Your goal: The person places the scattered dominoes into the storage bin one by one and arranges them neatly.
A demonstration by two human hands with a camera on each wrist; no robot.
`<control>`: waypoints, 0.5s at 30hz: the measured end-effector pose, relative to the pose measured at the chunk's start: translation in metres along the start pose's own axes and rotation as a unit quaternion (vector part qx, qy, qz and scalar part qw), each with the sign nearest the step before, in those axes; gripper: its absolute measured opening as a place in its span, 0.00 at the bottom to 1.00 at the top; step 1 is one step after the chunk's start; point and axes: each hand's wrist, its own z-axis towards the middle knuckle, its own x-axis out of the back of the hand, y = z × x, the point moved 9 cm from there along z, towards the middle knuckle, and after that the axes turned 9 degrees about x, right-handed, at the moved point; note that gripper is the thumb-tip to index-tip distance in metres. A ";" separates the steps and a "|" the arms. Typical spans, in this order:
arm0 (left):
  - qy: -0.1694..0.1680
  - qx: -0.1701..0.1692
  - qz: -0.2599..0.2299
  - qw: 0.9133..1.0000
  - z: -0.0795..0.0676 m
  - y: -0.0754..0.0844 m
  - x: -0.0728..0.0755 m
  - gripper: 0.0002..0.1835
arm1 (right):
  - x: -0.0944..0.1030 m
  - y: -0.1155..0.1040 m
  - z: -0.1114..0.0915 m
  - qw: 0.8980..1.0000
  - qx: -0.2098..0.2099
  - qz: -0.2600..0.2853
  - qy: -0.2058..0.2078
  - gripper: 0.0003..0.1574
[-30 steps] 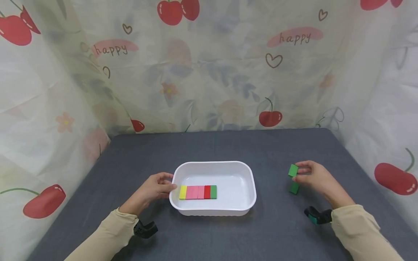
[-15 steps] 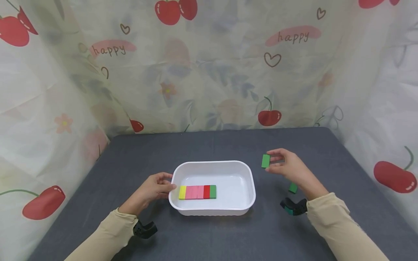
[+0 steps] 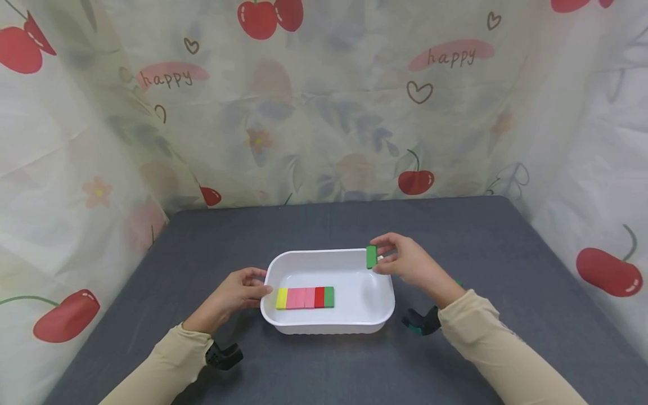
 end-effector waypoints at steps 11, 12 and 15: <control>0.000 0.004 -0.005 1.000 0.001 -0.001 0.000 0.24 | -0.047 0.002 0.011 1.000 -0.002 -0.006 -0.027 0.31; 0.000 0.005 -0.006 1.000 0.001 -0.001 0.000 0.24 | -0.051 0.002 0.011 1.000 -0.001 -0.007 -0.029 0.30; 0.000 0.006 -0.008 1.000 0.002 -0.001 0.000 0.24 | -0.060 0.003 0.013 0.999 0.003 -0.007 -0.035 0.28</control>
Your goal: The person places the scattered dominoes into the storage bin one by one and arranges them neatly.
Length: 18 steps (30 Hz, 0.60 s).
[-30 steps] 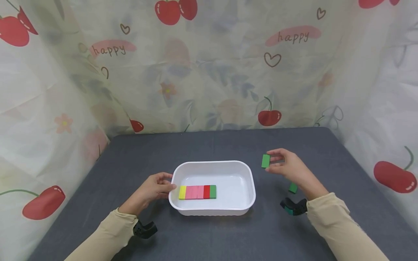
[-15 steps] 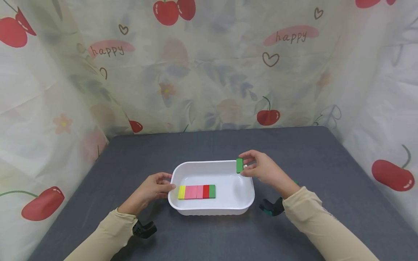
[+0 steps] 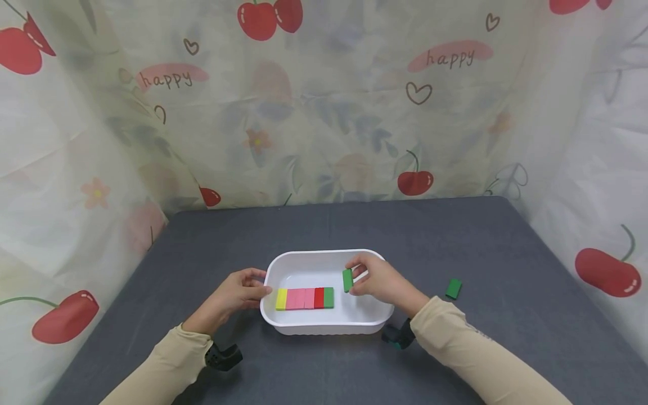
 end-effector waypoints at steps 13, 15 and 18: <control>0.000 -0.002 0.009 1.000 -0.002 0.001 0.000 0.24 | -0.029 0.011 0.010 0.999 -0.001 -0.048 -0.020 0.25; 0.000 -0.004 0.009 1.000 -0.003 0.001 0.000 0.24 | -0.032 0.013 0.012 0.998 -0.009 -0.061 -0.019 0.25; -0.001 -0.003 0.010 1.000 -0.003 0.001 0.000 0.24 | -0.035 0.015 0.012 0.997 -0.008 -0.079 -0.021 0.25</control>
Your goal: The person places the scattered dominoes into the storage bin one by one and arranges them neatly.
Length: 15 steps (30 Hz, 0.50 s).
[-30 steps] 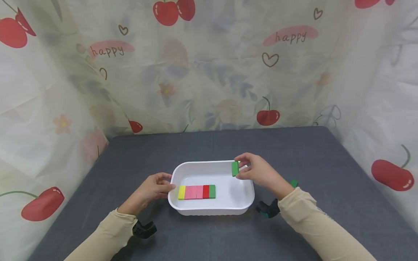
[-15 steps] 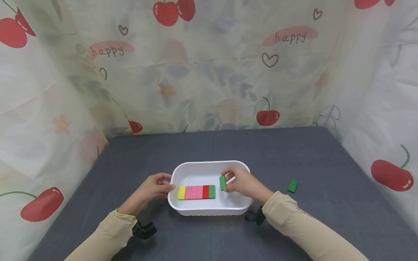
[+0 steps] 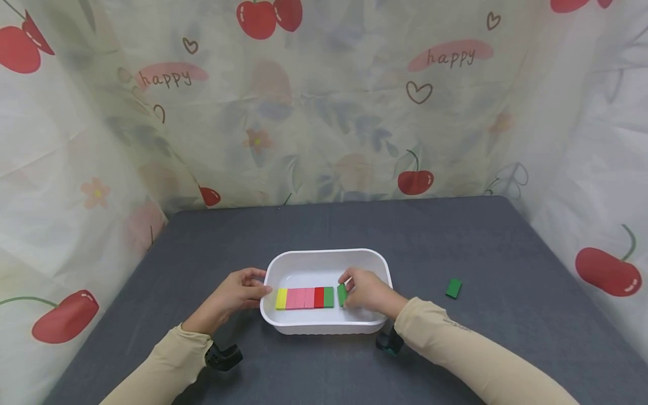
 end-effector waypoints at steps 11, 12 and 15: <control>-0.003 0.002 -0.002 1.000 0.000 0.000 0.000 0.24 | -0.005 0.000 0.000 0.999 -0.012 -0.030 0.003 0.26; -0.004 0.002 -0.002 1.000 0.000 0.000 0.000 0.24 | -0.005 0.001 0.000 0.999 -0.015 -0.032 0.003 0.26; -0.005 0.004 -0.006 1.000 0.000 0.000 0.000 0.23 | -0.005 0.001 0.000 0.999 -0.023 -0.038 0.002 0.26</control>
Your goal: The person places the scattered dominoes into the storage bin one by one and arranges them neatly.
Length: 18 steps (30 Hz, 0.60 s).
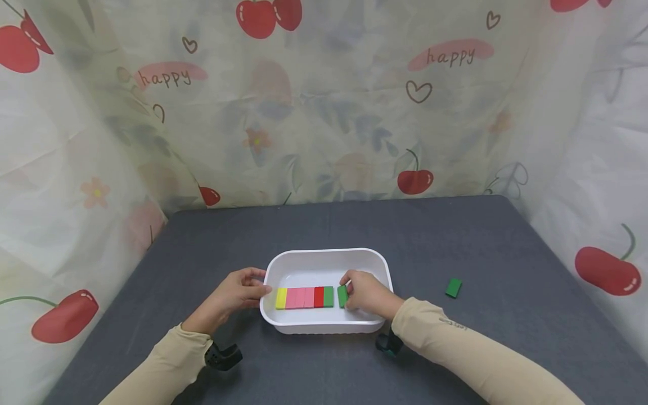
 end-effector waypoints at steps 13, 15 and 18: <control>-0.001 0.010 0.002 1.000 0.002 -0.001 0.000 0.24 | -0.002 0.002 0.003 1.000 -0.006 -0.019 -0.004 0.26; 0.000 0.011 0.005 1.000 0.002 -0.001 0.001 0.25 | -0.003 0.004 0.003 1.000 -0.010 -0.017 -0.004 0.26; 0.000 0.010 0.007 1.000 0.001 -0.001 0.001 0.25 | -0.004 0.005 0.004 1.000 -0.014 -0.014 -0.005 0.26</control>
